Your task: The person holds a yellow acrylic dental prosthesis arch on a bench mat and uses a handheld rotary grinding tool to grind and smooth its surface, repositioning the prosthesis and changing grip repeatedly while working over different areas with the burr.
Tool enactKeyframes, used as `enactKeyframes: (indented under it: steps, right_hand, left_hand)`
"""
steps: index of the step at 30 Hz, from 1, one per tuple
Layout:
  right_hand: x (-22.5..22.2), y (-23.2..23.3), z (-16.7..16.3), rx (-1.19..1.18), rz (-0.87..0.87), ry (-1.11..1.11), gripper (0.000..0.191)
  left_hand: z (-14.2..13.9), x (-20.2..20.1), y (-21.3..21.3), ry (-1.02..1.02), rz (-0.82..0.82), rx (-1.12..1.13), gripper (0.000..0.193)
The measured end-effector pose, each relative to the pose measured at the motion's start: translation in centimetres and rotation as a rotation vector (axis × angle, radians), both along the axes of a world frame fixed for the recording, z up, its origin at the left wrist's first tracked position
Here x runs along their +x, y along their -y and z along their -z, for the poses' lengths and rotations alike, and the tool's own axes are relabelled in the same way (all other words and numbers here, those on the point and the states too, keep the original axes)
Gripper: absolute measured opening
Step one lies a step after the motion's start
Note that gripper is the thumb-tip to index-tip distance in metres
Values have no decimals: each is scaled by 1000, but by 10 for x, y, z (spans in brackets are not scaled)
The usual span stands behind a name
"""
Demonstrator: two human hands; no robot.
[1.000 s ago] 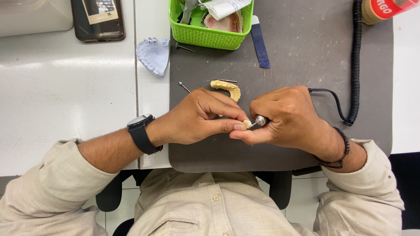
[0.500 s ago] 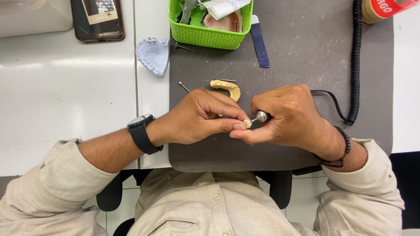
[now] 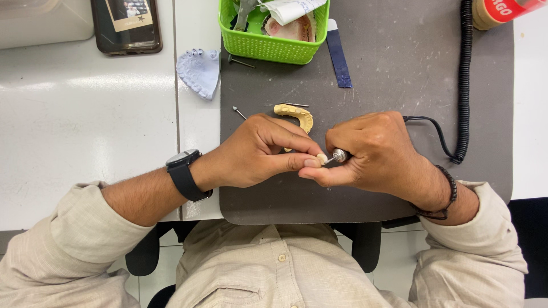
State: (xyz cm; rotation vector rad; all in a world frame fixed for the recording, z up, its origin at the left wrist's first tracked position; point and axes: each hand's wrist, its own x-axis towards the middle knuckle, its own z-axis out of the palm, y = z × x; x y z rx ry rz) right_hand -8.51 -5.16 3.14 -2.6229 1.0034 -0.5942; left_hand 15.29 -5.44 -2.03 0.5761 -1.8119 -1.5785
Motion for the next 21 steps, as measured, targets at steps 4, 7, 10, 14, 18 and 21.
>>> enactKeyframes:
  steps: [4,7,10,14,18,21]
  right_hand:
    - [0,0,-1,-9,-7,-14,57]
    - [0,2,-2,-15,-7,5,61]
    - [-2,2,-5,-68,20,-33,65]
    - [-1,1,-5,-61,29,-57,65]
    - [-1,1,-5,-66,26,-53,64]
    - [0,1,-6,-54,30,-54,62]
  left_hand:
    - [-1,0,0,0,2,16,17]
    - [-1,-1,0,10,6,24,18]
    - [-2,1,-1,38,4,39,18]
    - [-1,0,0,23,9,32,19]
    - [-1,0,0,14,14,34,19]
    - [-1,1,0,14,12,31,19]
